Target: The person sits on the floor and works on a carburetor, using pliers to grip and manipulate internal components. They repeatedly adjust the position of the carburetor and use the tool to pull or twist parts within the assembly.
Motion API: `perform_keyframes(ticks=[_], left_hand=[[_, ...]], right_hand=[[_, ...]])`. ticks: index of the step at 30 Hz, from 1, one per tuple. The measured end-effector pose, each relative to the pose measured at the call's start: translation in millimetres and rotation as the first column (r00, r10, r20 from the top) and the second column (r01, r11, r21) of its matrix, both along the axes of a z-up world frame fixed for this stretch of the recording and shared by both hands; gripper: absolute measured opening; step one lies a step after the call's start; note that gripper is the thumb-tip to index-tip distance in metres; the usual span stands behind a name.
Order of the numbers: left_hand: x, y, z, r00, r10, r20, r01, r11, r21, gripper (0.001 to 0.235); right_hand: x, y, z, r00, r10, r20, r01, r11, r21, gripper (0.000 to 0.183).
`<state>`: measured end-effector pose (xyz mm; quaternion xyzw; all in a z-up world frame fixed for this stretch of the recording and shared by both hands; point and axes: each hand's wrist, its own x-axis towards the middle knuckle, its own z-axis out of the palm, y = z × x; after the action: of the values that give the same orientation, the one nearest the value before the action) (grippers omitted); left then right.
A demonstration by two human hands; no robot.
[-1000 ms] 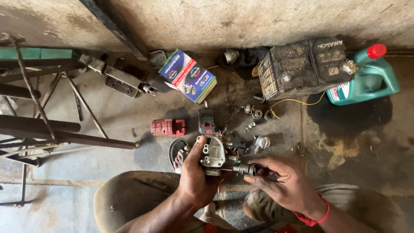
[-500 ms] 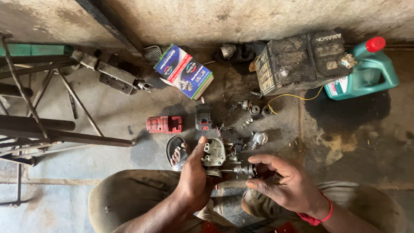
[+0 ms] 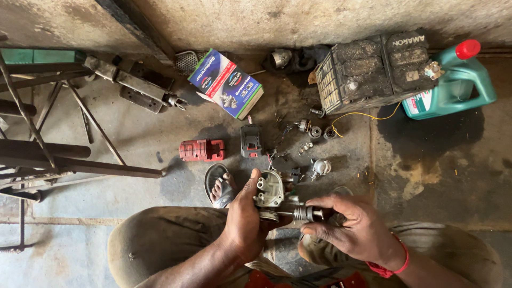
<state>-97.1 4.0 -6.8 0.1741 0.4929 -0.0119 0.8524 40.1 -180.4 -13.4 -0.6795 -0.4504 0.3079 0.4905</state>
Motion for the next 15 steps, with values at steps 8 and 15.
perform_keyframes(ticks=[8, 15], left_hand=[[1, 3, 9, 0.999, -0.040, -0.036, 0.037, 0.997, -0.068, 0.058], [-2, 1, 4, 0.996, -0.082, -0.024, 0.080, 0.994, -0.075, 0.061]], right_hand=[[-1, -8, -20, 0.972, 0.086, -0.218, -0.057, 0.990, 0.132, 0.056], [5, -15, -24, 0.965, 0.098, -0.244, -0.080, 0.993, 0.082, 0.042]])
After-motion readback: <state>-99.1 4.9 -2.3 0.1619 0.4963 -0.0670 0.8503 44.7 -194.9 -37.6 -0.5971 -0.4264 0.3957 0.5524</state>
